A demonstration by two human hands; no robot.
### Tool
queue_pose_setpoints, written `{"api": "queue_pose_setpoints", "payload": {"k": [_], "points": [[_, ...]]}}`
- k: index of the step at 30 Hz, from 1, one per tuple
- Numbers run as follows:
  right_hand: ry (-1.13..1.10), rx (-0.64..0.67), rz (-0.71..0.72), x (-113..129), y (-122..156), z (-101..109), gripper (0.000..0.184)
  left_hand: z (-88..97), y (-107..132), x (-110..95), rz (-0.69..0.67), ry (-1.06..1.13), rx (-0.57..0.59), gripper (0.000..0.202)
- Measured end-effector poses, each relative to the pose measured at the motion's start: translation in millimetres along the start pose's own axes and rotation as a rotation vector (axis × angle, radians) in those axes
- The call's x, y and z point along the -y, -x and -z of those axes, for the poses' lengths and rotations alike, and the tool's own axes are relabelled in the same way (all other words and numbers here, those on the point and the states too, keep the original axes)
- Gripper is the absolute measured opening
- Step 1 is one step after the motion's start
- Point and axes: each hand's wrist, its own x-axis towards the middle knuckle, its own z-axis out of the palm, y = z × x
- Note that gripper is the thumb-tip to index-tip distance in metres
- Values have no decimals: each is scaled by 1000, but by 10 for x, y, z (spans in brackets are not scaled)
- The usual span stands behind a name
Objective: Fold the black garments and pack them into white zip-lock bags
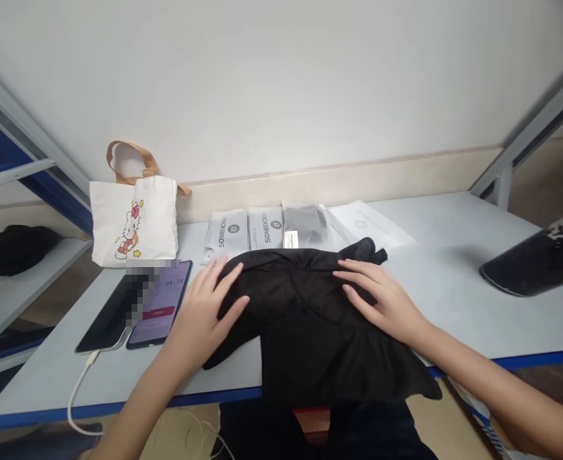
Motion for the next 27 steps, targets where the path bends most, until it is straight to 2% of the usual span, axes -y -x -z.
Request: {"api": "queue_pose_setpoints", "payload": {"k": [2,6,10,12,16,18,21,23,27], "points": [[42,-7,-5,-17,-5,-26,35,-7,8,91,15,-46,30,54],[61,179,-109,-67,-39,-76,52,-193,54,196,15,-64,177,62],[15,219,-121,-69,-45,-68,57,-283,57,177,42,-127,145,75],[-64,145,-133,-60,-26,-40,50,-238,39,153,46,-140,103,76],[-241,-188,-219,-65,25,23,23,-66,21,138,119,-176,-35,66],[-270,-305,-279,-79,36,38,18,-2,33,161,176,-232,-29,57],[-289,-322,-311,-91,31,28,16,25,61,217,150,-337,66,44],[-302,-272,-283,-88,24,10,14,17,77,247,111,-404,79,41],[-309,-220,-249,-70,32,-8,13,46,91,263,128,-493,115,42]]}}
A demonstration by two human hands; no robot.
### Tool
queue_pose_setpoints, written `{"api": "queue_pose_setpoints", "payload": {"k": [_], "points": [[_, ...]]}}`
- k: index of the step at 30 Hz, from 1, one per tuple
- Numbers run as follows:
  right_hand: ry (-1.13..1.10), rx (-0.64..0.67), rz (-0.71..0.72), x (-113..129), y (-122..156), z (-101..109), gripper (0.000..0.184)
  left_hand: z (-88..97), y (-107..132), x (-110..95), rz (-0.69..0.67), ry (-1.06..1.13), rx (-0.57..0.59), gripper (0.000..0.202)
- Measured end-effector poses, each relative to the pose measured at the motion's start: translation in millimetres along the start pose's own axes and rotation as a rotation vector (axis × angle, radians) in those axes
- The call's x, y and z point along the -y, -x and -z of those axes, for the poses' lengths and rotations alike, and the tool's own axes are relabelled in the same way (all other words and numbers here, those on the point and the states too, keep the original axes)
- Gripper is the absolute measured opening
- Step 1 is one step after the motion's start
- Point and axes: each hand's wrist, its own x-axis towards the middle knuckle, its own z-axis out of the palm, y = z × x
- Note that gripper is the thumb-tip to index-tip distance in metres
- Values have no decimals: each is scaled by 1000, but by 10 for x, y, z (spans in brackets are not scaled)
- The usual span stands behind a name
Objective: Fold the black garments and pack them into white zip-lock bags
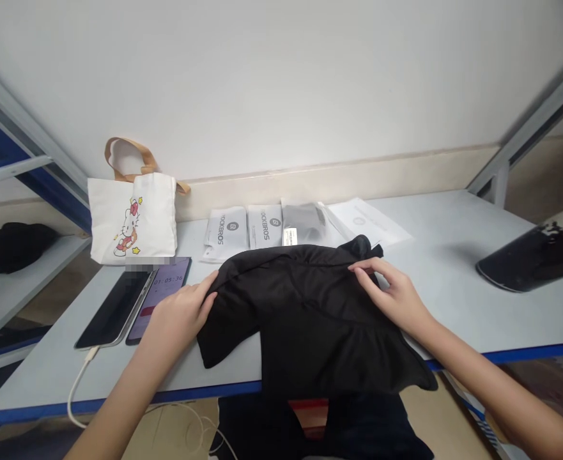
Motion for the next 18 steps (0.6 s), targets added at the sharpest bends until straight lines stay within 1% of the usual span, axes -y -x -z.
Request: {"api": "queue_pose_setpoints", "payload": {"k": [2,4,6,8,9,11,12,13,14,15,16,17,18], "points": [[-4,-3,-4,4,12,5,13,49,-5,38,2,16,29,43],[-7,-5,-10,7,20,10,14,123,-31,99,25,112,50,42],[-10,0,-13,8,21,9,14,222,-85,145,39,328,95,41],[-16,5,-13,9,14,1,14,342,-160,111,35,659,123,43],[-19,8,-12,9,10,-4,14,406,-199,45,36,843,121,45],[-24,10,-4,7,4,-12,14,525,-258,-185,25,1178,90,51],[-24,9,1,4,3,-12,13,573,-272,-334,-10,1298,80,54],[-22,10,8,0,5,-11,13,606,-275,-490,-112,1369,84,59],[-17,8,16,-5,9,-7,13,621,-269,-637,-237,1374,109,60],[-12,4,23,-11,14,-2,13,615,-255,-763,-342,1308,102,56],[-5,-3,30,-16,20,4,13,586,-238,-861,-429,1209,52,52],[2,-12,35,-20,27,9,13,533,-220,-926,-481,1093,10,49],[12,-26,39,-21,33,13,13,461,-204,-962,-497,979,-21,47]]}}
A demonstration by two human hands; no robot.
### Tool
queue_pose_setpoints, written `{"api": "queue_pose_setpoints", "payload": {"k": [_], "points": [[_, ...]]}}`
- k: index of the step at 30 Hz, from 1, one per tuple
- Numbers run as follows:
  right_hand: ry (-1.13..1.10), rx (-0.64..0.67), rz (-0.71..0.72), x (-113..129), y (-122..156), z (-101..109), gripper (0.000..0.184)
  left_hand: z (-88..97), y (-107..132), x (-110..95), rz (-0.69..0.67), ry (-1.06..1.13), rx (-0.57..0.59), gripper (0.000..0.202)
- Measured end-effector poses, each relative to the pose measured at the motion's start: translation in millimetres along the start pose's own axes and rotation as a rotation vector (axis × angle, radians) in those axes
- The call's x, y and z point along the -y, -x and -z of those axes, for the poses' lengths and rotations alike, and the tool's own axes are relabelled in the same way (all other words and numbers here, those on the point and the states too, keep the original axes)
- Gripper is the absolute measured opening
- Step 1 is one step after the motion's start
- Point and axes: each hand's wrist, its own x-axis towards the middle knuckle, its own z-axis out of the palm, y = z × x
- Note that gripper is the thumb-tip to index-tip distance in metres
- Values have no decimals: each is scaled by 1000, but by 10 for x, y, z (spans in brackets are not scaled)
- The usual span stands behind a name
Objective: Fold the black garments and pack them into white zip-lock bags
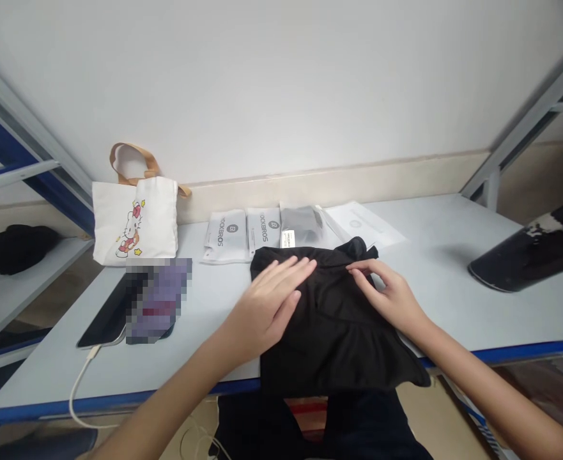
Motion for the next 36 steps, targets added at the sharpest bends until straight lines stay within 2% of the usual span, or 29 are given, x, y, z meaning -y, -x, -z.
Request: {"api": "queue_pose_setpoints", "payload": {"k": [2,5,6,8,10,12,15,17,20,23,26,28,31,33,36], "points": [[23,-31,10,7,9,2,14,-109,61,128,38,-162,41,46],[79,-78,32,18,-2,0,21,-165,137,315,133,-239,114,55],[117,-94,38,10,-19,5,26,-145,141,349,147,-245,83,55],[233,-95,48,-35,-87,28,39,-43,110,382,187,-246,-73,53],[385,-26,68,-122,-206,69,46,107,33,416,255,-226,-264,51],[502,125,117,-223,-358,112,36,240,-68,502,345,-149,-342,54],[546,325,189,-321,-572,136,14,309,-219,728,476,50,-227,59],[530,376,213,-325,-665,124,12,284,-300,868,507,129,-160,57],[530,378,238,-275,-728,125,23,274,-363,925,478,140,-174,54],[624,368,324,-227,-716,219,22,366,-307,803,382,109,-208,53],[705,303,432,-208,-568,351,18,445,-94,663,253,-53,-259,49],[694,259,488,-199,-373,395,16,422,111,622,187,-167,-268,46],[663,309,596,-168,-59,393,19,317,399,613,94,-267,-140,48],[643,344,630,-143,66,395,21,275,521,604,74,-312,-76,50],[624,283,592,-143,97,444,17,299,594,576,91,-362,-150,44]]}}
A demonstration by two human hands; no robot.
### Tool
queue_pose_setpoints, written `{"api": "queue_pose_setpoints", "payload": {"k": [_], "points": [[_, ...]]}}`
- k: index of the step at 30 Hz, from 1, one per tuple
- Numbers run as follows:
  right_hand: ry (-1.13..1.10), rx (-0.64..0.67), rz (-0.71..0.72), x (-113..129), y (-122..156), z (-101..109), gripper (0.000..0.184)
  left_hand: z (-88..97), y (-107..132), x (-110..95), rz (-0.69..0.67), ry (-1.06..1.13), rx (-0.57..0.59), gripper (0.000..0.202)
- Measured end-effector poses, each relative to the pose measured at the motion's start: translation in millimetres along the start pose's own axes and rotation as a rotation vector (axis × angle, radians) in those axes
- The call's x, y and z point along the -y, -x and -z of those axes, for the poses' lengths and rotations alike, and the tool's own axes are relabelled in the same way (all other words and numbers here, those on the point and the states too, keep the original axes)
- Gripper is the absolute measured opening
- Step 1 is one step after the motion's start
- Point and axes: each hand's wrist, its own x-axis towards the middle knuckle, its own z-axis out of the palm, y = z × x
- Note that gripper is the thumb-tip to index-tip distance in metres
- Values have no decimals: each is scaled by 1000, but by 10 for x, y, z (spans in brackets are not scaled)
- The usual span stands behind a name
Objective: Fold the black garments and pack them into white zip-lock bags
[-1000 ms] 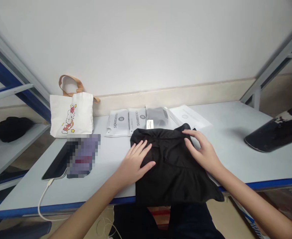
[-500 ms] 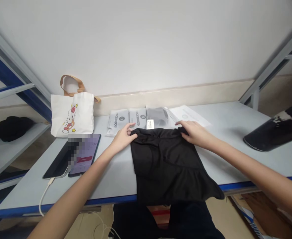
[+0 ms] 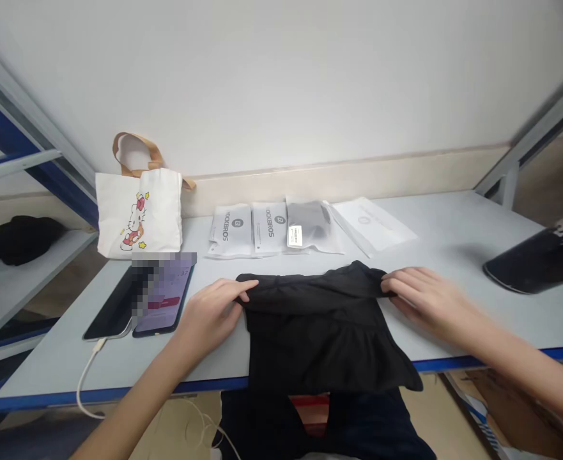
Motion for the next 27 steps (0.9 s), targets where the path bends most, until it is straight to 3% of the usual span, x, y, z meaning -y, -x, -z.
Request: {"api": "queue_pose_setpoints", "payload": {"k": [3,6,12,15,17,19,23,27], "points": [[-9,-29,-104,-62,40,-6,15,45,26,18,11,-45,-44,40],[-68,54,-148,-28,99,-22,18,54,75,36,-22,-89,17,37],[-183,-8,-276,388,7,216,41,106,84,-218,-117,-116,-105,33],[-306,126,-246,481,-111,177,53,-9,17,-306,-150,-91,91,51],[-356,215,-239,406,-166,34,52,-129,-31,-240,-119,-95,232,58],[-379,243,-272,275,-194,-117,51,-211,-71,-108,-50,-109,273,61],[-348,205,-316,190,-158,-142,48,-137,-43,26,35,-148,226,58],[-290,162,-211,442,53,137,56,17,235,-208,-117,-133,115,54]]}}
